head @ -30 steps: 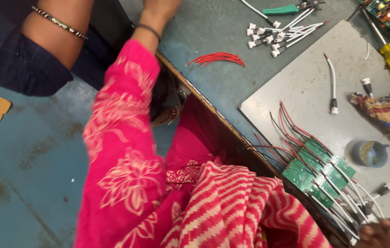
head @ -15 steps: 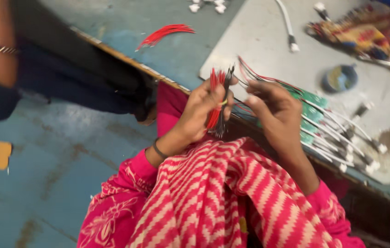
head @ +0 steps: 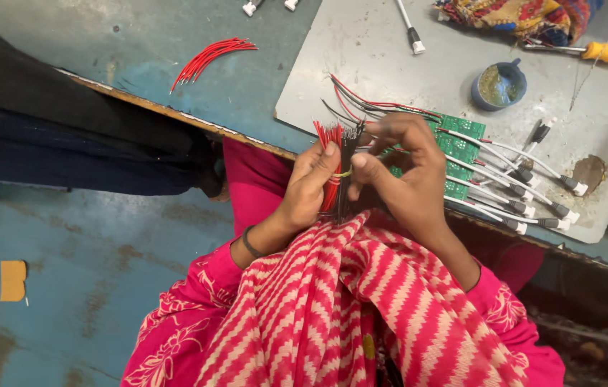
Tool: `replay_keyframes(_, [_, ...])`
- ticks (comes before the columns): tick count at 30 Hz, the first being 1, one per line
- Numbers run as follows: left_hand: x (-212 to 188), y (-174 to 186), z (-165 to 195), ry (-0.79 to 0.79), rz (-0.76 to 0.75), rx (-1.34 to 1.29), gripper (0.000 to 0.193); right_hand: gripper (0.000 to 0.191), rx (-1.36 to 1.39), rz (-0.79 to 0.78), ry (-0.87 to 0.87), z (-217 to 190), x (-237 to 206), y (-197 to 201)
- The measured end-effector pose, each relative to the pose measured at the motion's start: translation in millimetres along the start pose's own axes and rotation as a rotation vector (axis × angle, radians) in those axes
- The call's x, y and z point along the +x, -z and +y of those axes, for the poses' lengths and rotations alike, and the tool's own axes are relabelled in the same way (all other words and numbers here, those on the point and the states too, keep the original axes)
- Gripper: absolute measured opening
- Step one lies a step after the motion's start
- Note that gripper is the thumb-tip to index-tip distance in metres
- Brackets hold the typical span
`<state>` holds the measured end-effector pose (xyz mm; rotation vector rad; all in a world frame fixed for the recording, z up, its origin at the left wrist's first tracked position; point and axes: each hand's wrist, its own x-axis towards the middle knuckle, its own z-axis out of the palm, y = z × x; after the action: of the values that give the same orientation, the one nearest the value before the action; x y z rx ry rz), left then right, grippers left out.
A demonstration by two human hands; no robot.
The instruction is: The person solders wires onto green circuit boards at a workbench. They dip wire ends into a flux container, hold each wire against a board pad, and touch it with a soldering iron, working through multiple boards and wires one at a time before lifting a finished board to check it.
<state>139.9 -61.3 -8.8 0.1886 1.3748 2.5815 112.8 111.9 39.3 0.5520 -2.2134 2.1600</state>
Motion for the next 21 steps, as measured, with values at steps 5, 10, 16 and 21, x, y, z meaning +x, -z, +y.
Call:
replay_keyframes(5, [2.1,-10.6,1.2,-0.081,-0.033,0.051,0.047,0.011,0.04,0.023,-0.078,-11.0,-6.3,2.2])
replay_keyframes(10, [-25.6,-11.7,24.8,-0.277,-0.034,0.614,0.047,0.012,-0.425,-0.043,0.205,-25.1,-23.2,-1.2])
replay_keyframes(16, [-87.4,10.5,32.5,-0.244,0.014,0.812,0.066,0.018,-0.359,-0.187,0.254,-19.0,-50.2,-33.8])
replay_keyframes(21, [-115.7,22.6,11.0,-0.165,0.173,0.531,0.072,0.016,-0.212,-0.203,0.182,-5.7,-56.2,-53.2])
